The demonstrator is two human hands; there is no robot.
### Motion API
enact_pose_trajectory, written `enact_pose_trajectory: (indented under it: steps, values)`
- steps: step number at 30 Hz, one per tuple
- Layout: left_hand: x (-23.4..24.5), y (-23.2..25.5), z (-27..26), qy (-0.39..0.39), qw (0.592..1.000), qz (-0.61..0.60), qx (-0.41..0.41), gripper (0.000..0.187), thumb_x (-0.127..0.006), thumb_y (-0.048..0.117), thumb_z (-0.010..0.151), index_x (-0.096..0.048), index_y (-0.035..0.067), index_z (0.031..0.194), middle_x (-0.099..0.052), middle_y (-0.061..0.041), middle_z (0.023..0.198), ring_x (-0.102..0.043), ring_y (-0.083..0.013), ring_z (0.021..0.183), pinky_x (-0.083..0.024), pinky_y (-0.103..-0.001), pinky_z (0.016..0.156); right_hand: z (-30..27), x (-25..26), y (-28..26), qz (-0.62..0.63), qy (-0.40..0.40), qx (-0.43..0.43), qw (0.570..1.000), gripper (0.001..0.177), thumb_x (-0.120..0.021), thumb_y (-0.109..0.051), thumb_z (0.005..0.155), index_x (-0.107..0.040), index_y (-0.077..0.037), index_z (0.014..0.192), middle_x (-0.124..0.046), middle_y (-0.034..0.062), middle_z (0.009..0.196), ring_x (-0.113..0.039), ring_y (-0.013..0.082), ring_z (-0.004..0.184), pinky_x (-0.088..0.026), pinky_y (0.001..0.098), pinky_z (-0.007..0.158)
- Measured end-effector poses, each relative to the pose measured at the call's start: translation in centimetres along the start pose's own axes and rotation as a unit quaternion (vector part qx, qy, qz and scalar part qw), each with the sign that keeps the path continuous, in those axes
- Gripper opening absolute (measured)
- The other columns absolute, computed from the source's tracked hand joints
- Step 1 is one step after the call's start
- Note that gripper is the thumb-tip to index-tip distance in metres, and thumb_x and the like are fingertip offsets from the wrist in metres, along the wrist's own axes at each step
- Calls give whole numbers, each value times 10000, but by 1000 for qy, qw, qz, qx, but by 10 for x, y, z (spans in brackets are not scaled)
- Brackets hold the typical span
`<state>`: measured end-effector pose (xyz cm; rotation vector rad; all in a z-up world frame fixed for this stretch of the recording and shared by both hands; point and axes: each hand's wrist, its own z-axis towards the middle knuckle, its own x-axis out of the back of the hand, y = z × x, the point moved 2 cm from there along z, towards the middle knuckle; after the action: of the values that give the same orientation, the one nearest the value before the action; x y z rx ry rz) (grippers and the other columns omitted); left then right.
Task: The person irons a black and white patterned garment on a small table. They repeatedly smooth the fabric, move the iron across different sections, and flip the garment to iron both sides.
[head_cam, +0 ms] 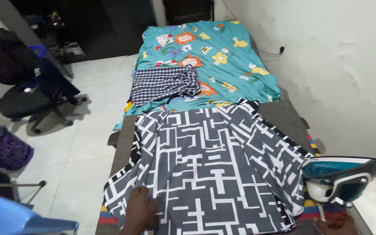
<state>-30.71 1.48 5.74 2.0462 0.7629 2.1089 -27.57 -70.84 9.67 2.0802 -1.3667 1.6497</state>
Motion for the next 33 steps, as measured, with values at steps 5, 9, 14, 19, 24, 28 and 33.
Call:
enact_pose_trajectory:
  steps: [5, 9, 14, 19, 24, 28, 33]
  values:
    - [-24, 57, 68, -70, 996, 4, -61, 531, -858, 183, 950, -824, 9, 1451, -746, -294, 1556, -714, -528, 1464, -587, -593, 1294, 7, 27, 3, 8, 101, 41, 994, 838, -1065, -721, 916, -942, 30, 1267, -955, 304, 1117, -937, 456, 1146, -728, 572, 1120]
    - [-47, 79, 109, -82, 993, -21, -88, 534, -821, 128, 942, -819, -4, 1460, -748, -295, 1539, -683, -518, 1509, -581, -581, 1304, 25, 44, -8, -19, 113, 56, 992, 952, -1083, -824, 854, -994, 5, 1312, -970, 308, 1116, -917, 479, 1165, -711, 582, 1120]
    - [-61, 77, 174, -79, 988, 28, -127, 417, -781, 125, 983, -825, -18, 1373, -760, -289, 1554, -694, -505, 1512, -571, -595, 1325, 27, 50, -32, 35, 92, 41, 994, 808, -1057, -686, 912, -947, 32, 1265, -879, 287, 969, -926, 463, 914, -815, 648, 892]
    - [-58, 64, 237, 18, 983, 11, -185, 412, -783, 111, 936, -820, -45, 1316, -733, -322, 1548, -690, -516, 1516, -574, -610, 1305, 13, 3, -83, -152, -86, 44, 984, 693, -928, -744, 1042, -926, -143, 1387, -929, 211, 1111, -939, 346, 1102, -824, 534, 1038]
    - [-36, 61, 309, 76, 983, 54, -159, 428, -819, 153, 955, -793, -81, 1313, -687, -339, 1513, -657, -544, 1537, -546, -649, 1244, -23, -109, -125, -229, -285, 82, 927, 685, -1035, -665, 1018, -958, -190, 1506, -974, 158, 1460, -922, 278, 1439, -695, 482, 1341]
    - [-32, 49, 362, 45, 991, 53, -117, 472, -857, 250, 977, -798, -76, 1313, -716, -340, 1454, -673, -544, 1445, -546, -665, 1226, -62, -211, -174, -356, -371, 181, 838, 445, -788, -460, 1255, -837, -191, 1606, -904, 211, 1527, -881, 328, 1510, -628, 581, 1362]
    - [-54, 3, 426, 28, 989, 35, -144, 334, -809, 192, 1026, -849, -38, 1265, -783, -352, 1412, -766, -550, 1377, -670, -637, 1080, -99, -225, -261, -292, -367, 234, 852, 474, -882, -492, 1164, -888, -139, 1480, -958, 227, 1319, -978, 339, 1261, -737, 530, 1214]
